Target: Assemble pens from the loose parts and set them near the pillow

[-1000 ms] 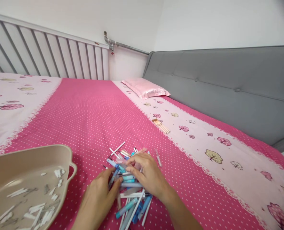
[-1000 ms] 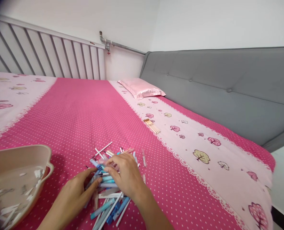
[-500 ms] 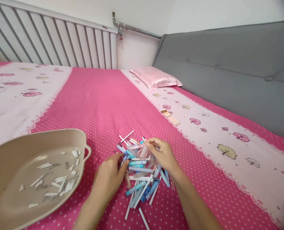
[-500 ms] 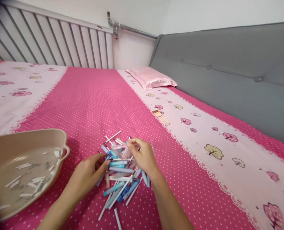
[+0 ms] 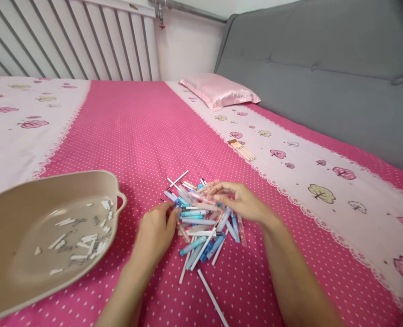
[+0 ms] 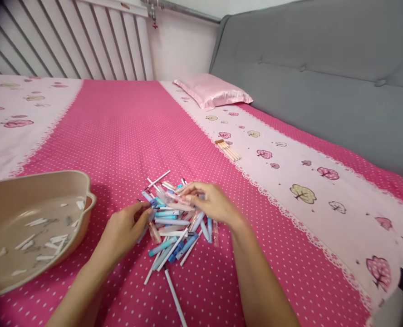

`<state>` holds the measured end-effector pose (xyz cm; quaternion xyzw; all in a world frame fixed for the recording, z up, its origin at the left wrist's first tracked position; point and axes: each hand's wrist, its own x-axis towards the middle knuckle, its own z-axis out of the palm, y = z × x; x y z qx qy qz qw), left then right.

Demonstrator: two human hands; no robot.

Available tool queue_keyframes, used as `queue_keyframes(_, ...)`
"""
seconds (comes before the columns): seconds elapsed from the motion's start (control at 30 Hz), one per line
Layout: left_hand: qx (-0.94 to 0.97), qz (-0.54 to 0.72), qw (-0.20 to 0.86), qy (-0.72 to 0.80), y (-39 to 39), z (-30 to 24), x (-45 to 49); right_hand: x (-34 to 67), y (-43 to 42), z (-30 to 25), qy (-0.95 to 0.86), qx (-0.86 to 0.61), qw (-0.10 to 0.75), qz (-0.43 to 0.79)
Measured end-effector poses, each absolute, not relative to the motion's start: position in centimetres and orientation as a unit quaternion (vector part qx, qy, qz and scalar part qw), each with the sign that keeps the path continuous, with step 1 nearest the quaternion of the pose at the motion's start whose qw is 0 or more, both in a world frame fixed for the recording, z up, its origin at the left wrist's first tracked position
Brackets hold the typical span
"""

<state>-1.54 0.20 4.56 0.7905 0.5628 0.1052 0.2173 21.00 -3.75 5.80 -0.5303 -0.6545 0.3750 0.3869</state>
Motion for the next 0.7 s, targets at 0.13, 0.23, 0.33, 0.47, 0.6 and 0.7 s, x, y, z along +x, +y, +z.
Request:
queue_keyframes(0.13, 0.793, 0.096, 0.187, 0.572, 0.2, 4.7, -1.6, 21.5, -3.9, 5.9, -0.595, -0.578, 0.418, 0.371)
queue_keyframes(0.23, 0.784, 0.093, 0.169, 0.590, 0.3, 4.7, -1.6, 22.3, -3.8, 5.6, -0.550, -0.637, 0.420, 0.340)
queue_keyframes(0.33, 0.769, 0.112, 0.162, 0.608, 0.3, 4.4, -1.5, 23.5, -3.9, 5.0, -0.503, -0.720, 0.396, 0.266)
queue_keyframes(0.47, 0.753, 0.161, 0.156, 0.618, 0.0, 4.3, -1.1, 24.6, -4.4, 4.9, -0.478, -0.803, 0.298, 0.196)
queue_keyframes(0.6, 0.760, 0.307, 0.124, 0.559, -0.7, 4.3, -0.2, 24.5, -4.9, 5.4, -0.472, -0.834, 0.201, 0.205)
queue_keyframes(0.7, 0.849, 0.328, 0.142, 0.390, -1.2, 4.0, 0.7, 24.0, -4.9, 5.7, -0.486, -0.836, 0.169, 0.190)
